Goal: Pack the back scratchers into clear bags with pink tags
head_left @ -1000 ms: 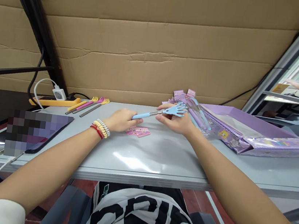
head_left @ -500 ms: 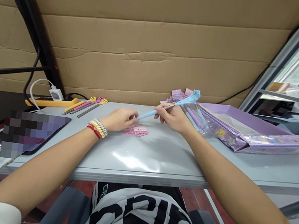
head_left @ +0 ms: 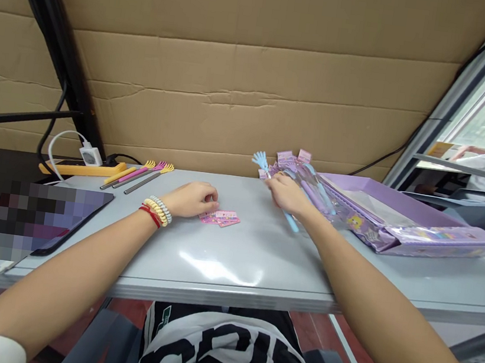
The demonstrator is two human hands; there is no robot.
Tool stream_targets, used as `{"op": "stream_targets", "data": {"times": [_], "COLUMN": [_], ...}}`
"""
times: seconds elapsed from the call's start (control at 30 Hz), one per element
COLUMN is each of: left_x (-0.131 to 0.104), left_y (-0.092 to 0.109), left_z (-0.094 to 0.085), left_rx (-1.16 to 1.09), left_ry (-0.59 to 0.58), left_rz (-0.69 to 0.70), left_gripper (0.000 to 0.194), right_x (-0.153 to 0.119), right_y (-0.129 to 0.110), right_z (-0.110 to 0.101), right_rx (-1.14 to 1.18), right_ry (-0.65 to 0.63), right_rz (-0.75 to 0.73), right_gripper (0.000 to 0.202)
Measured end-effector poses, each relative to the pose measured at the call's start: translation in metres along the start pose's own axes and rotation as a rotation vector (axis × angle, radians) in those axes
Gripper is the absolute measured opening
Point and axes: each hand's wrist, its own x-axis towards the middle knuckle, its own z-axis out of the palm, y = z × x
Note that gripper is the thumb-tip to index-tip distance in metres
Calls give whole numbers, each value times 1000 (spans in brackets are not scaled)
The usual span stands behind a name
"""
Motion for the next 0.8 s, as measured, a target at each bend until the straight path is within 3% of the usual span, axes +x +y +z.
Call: {"op": "stream_targets", "data": {"times": [0.13, 0.27, 0.53, 0.67, 0.8], "left_x": [0, 0, 0, -1, -1], "left_y": [2, 4, 2, -1, 0], "left_z": [1, 1, 0, -1, -1], "left_rx": [-3, 4, -19, -14, -23], "left_ry": [-30, -62, -76, -65, -51], "left_rz": [3, -9, 12, 0, -19], "left_gripper": [31, 30, 29, 30, 32], "right_x": [1, -3, -8, -2, 13], "right_y": [5, 2, -5, -4, 9], "right_z": [13, 22, 29, 7, -48], "right_rx": [-370, -629, -779, -721, -646], "right_ry": [-166, -304, -312, -180, 160], "right_rz": [65, 71, 73, 117, 224], "right_gripper": [34, 46, 59, 53, 35]}}
